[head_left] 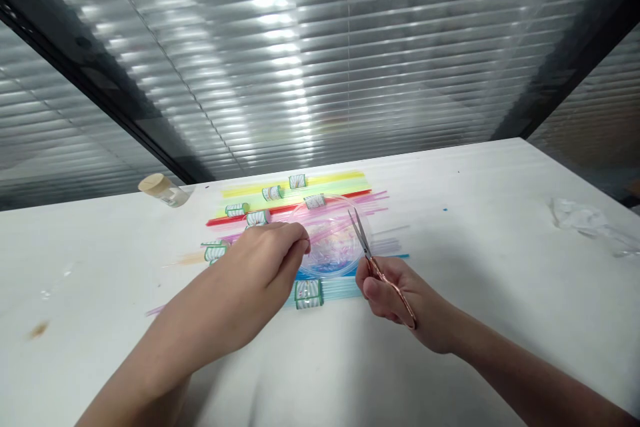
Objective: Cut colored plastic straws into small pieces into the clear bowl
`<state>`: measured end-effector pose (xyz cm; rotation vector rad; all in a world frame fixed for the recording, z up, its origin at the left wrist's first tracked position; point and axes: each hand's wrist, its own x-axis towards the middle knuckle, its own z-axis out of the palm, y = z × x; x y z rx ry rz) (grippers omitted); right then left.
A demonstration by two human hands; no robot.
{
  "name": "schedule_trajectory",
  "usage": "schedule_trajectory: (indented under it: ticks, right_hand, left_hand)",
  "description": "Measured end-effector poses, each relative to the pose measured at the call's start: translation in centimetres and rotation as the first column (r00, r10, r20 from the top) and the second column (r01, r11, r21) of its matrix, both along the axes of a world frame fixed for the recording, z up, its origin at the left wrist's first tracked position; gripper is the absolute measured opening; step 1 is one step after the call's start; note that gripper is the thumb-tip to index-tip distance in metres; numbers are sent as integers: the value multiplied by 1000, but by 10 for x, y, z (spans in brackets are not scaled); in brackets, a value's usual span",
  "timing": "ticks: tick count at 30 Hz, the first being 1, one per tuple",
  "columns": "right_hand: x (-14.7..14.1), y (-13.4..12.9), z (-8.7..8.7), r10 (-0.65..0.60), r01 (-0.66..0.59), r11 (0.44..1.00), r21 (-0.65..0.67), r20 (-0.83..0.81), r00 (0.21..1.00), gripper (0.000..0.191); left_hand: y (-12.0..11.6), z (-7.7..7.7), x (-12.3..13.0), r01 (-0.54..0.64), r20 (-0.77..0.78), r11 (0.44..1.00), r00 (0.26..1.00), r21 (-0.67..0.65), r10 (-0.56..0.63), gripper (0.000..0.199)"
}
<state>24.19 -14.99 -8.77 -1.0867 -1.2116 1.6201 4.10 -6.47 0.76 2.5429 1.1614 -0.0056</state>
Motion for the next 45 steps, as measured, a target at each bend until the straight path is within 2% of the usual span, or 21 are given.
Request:
schedule_trajectory:
  ticks: [11, 16, 21, 28, 34, 40, 45]
  right_hand:
    - [1, 1, 1, -5, 12, 998, -60, 109, 994, 55]
    - [0, 1, 3, -1, 8, 999, -52, 124, 992, 57]
    - [-1, 1, -2, 19, -13, 997, -77, 88, 996, 55]
    - [-3, 1, -6, 45, -43, 995, -89, 30, 999, 54]
    - [-6, 0, -12, 48, -49, 986, -161, -12, 999, 52]
    - [-9, 0, -12, 45, -45, 981, -188, -5, 999, 54]
    - [-8, -1, -6, 43, -43, 986, -162, -5, 999, 58]
  left_hand:
    - [1, -1, -6, 0, -13, 996, 1000, -87, -1, 33]
    - [2, -3, -8, -4, -24, 997, 1000, -77, 2, 31]
    - [3, -4, -8, -3, -37, 995, 999, -98, -1, 33]
    - [5, -3, -9, 23, -55, 999, 998, -49, -26, 33]
    - [5, -7, -11, 10, -75, 1000, 997, -20, -12, 31]
    - [8, -9, -11, -23, -148, 996, 989, -88, 9, 34]
    - [12, -8, -10, -32, -133, 993, 991, -115, 17, 34]
